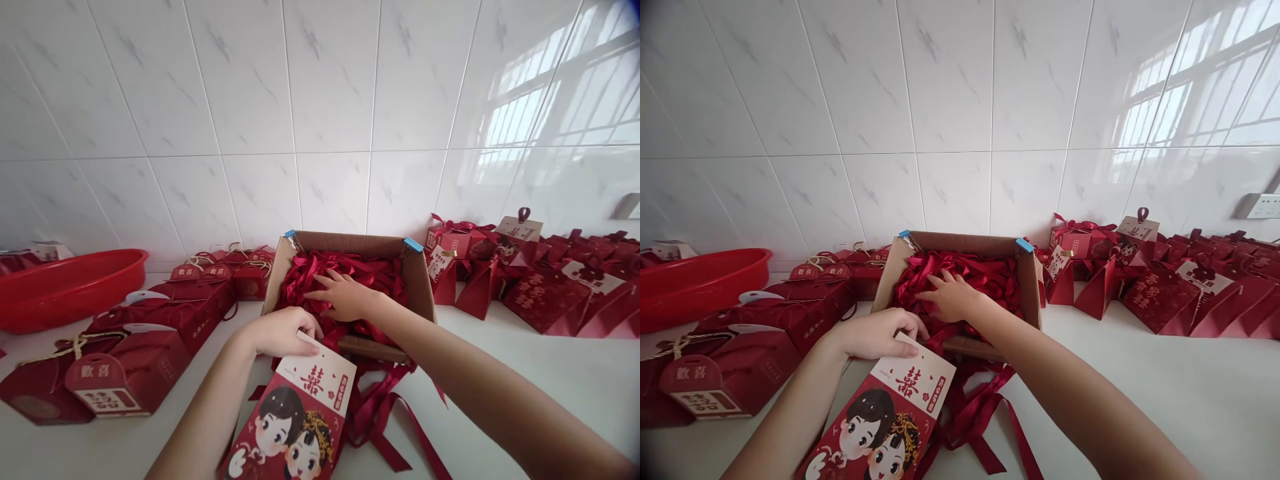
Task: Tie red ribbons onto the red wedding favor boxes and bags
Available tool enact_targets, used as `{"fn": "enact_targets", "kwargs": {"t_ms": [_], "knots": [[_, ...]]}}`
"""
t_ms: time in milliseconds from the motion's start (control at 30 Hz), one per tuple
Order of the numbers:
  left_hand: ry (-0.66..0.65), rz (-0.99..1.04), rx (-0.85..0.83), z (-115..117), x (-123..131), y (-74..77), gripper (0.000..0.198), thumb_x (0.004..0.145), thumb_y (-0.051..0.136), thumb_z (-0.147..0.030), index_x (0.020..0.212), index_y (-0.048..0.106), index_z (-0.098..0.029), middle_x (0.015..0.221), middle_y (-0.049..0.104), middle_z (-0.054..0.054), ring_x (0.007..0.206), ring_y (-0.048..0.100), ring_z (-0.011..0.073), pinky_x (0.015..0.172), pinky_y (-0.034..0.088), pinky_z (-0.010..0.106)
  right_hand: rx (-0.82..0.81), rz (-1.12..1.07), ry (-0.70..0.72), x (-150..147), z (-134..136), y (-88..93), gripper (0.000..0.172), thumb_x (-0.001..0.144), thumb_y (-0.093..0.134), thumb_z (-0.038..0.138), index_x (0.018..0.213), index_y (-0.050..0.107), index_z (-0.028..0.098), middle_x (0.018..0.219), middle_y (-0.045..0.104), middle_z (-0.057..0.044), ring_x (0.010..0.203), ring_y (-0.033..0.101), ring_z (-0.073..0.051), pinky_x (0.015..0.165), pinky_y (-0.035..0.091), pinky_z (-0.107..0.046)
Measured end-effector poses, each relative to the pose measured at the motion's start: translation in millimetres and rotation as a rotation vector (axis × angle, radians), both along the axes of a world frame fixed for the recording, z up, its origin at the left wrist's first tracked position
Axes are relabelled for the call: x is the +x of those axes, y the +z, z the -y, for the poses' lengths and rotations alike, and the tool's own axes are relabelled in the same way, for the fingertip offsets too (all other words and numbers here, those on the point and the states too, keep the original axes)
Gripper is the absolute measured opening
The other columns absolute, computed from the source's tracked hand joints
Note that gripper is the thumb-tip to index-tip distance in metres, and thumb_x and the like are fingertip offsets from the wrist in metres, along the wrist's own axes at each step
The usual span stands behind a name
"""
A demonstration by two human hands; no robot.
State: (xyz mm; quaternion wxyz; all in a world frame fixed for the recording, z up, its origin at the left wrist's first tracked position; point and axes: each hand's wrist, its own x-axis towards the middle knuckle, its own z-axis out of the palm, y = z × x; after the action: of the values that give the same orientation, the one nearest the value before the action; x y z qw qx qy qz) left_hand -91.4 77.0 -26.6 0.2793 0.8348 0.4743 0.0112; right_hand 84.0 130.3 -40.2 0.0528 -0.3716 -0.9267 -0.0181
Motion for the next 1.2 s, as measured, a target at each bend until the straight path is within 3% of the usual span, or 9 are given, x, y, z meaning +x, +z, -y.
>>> {"fn": "enact_targets", "kwargs": {"t_ms": [233, 300, 400, 567, 667, 767, 900, 1033, 1200], "knots": [[-0.01, 0.023, -0.007, 0, -1, -1.8, 0.02, 0.071, 0.06, -0.034, 0.06, 0.055, -0.018, 0.114, 0.068, 0.005, 0.093, 0.064, 0.0219, 0.078, 0.046, 0.03, -0.025, 0.145, -0.155, 58, 10, -2.7, 0.021, 0.081, 0.065, 0.038, 0.093, 0.076, 0.025, 0.126, 0.062, -0.012, 0.124, 0.048, -0.039, 0.104, 0.027, -0.06], [-0.011, 0.028, -0.005, -1, -1, -2.8, 0.021, 0.071, 0.06, -0.034, 0.06, 0.055, -0.018, 0.115, 0.068, 0.005, 0.092, 0.065, 0.0214, 0.078, 0.046, 0.029, -0.023, 0.161, -0.213, 76, 12, 4.1, 0.029, 0.081, 0.064, 0.04, 0.062, 0.074, 0.02, 0.088, 0.073, -0.011, 0.101, 0.064, -0.034, 0.103, 0.027, -0.059], [-0.008, 0.028, -0.003, -1, -1, -3.6, 0.02, 0.07, 0.06, -0.034, 0.059, 0.055, -0.018, 0.113, 0.069, 0.005, 0.09, 0.065, 0.0208, 0.077, 0.046, 0.029, 0.045, 0.137, -0.285, 88, 9, 19.3, 0.051, 0.086, 0.057, 0.039, 0.04, 0.059, 0.017, 0.051, 0.061, -0.005, 0.07, 0.067, -0.026, 0.101, 0.027, -0.059], [-0.004, 0.02, 0.011, 0, 0, -2.9, 0.019, 0.07, 0.061, -0.035, 0.062, 0.058, -0.018, 0.112, 0.07, 0.006, 0.092, 0.065, 0.0215, 0.081, 0.046, 0.03, 0.251, -0.018, -0.302, 65, -2, 36.2, 0.012, 0.08, 0.063, 0.025, 0.074, 0.07, 0.016, 0.102, 0.066, -0.012, 0.103, 0.058, -0.033, 0.099, 0.031, -0.053], [-0.001, 0.015, 0.028, 0, 0, -1.8, 0.018, 0.071, 0.06, -0.034, 0.062, 0.059, -0.018, 0.112, 0.069, 0.006, 0.092, 0.065, 0.0218, 0.08, 0.047, 0.029, 0.285, -0.111, -0.292, 38, -11, 29.8, 0.025, 0.086, 0.052, 0.019, 0.107, 0.064, 0.02, 0.119, 0.058, -0.011, 0.107, 0.055, -0.027, 0.094, 0.038, -0.043], [0.004, 0.009, 0.046, 1, 0, -0.9, 0.018, 0.071, 0.06, -0.035, 0.066, 0.062, -0.018, 0.111, 0.07, 0.006, 0.092, 0.065, 0.0221, 0.079, 0.047, 0.029, 0.293, -0.147, -0.322, 19, -22, 16.6, 0.034, 0.093, 0.04, 0.022, 0.122, 0.056, 0.019, 0.124, 0.054, -0.014, 0.113, 0.053, -0.028, 0.098, 0.035, -0.049], [0.006, 0.004, 0.05, 1, 0, -1.0, 0.018, 0.071, 0.06, -0.036, 0.069, 0.065, -0.018, 0.11, 0.07, 0.006, 0.092, 0.065, 0.0218, 0.079, 0.046, 0.029, 0.23, -0.041, -0.283, 18, -26, 3.0, 0.027, 0.086, 0.056, 0.033, 0.108, 0.067, 0.021, 0.114, 0.061, -0.013, 0.106, 0.056, -0.033, 0.098, 0.029, -0.063], [0.008, 0.009, 0.053, -1, 1, -2.4, 0.017, 0.07, 0.06, -0.035, 0.065, 0.062, -0.018, 0.11, 0.071, 0.005, 0.091, 0.065, 0.0226, 0.078, 0.046, 0.03, 0.225, 0.086, -0.155, 37, -12, -4.2, 0.024, 0.074, 0.069, 0.017, 0.095, 0.073, 0.027, 0.129, 0.056, -0.009, 0.125, 0.042, -0.034, 0.106, 0.021, -0.058], [0.008, 0.029, 0.039, -1, 1, -2.8, 0.02, 0.069, 0.06, -0.033, 0.058, 0.054, -0.019, 0.112, 0.069, 0.005, 0.092, 0.065, 0.0226, 0.079, 0.046, 0.03, 0.283, 0.152, -0.141, 62, 5, -8.4, 0.018, 0.083, 0.063, 0.03, 0.093, 0.075, 0.022, 0.135, 0.052, -0.013, 0.13, 0.036, -0.035, 0.105, 0.025, -0.053]]}}
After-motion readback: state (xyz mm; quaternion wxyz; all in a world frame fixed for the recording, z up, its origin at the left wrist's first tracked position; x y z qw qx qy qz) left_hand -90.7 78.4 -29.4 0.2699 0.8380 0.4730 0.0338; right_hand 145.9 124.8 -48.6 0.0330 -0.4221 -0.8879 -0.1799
